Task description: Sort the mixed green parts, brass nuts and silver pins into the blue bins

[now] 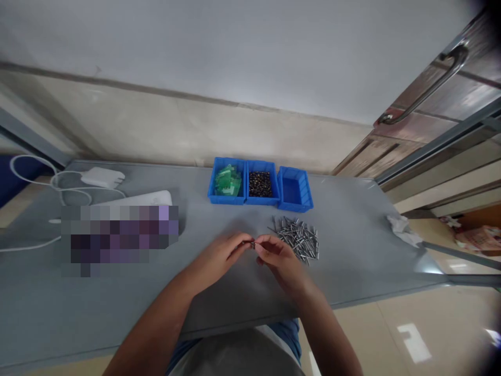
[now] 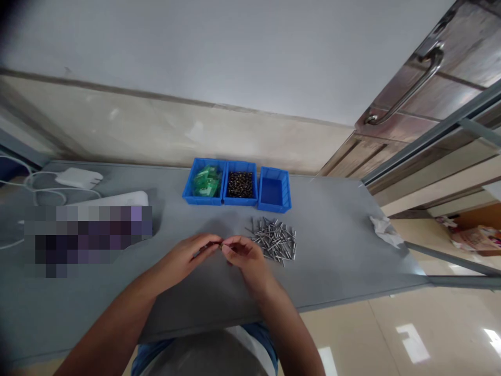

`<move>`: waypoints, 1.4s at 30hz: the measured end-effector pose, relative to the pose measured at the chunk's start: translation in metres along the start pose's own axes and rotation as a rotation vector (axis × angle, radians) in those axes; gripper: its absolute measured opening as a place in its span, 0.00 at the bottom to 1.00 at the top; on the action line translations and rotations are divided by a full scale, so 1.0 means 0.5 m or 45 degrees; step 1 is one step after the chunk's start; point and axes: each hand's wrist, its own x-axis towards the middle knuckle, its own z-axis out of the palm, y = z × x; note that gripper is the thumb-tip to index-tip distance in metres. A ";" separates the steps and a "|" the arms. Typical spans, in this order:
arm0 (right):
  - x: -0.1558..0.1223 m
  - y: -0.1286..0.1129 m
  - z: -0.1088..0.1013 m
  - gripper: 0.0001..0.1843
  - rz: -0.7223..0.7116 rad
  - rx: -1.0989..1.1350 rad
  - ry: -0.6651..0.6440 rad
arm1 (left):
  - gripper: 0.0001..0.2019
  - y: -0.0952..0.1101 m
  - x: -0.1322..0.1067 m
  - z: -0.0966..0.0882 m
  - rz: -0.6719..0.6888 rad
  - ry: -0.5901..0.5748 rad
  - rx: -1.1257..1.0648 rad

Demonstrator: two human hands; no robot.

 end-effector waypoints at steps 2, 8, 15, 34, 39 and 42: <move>0.003 -0.001 0.008 0.09 0.047 0.073 0.021 | 0.08 -0.001 0.001 -0.004 -0.024 0.001 -0.015; 0.012 0.006 0.009 0.11 0.084 0.087 0.052 | 0.06 -0.003 0.001 -0.008 -0.056 0.027 -0.003; 0.026 0.030 0.008 0.12 0.012 -0.090 0.103 | 0.06 -0.005 -0.003 -0.008 -0.035 0.083 0.107; 0.002 0.001 0.026 0.09 -0.333 -0.509 0.210 | 0.05 0.001 0.001 -0.015 0.035 0.176 0.080; -0.008 -0.007 0.046 0.07 -0.585 -0.849 0.204 | 0.02 -0.010 -0.002 -0.011 0.074 0.153 0.076; -0.004 -0.007 0.047 0.07 -0.638 -0.953 0.201 | 0.02 -0.013 -0.003 -0.010 0.075 0.151 0.083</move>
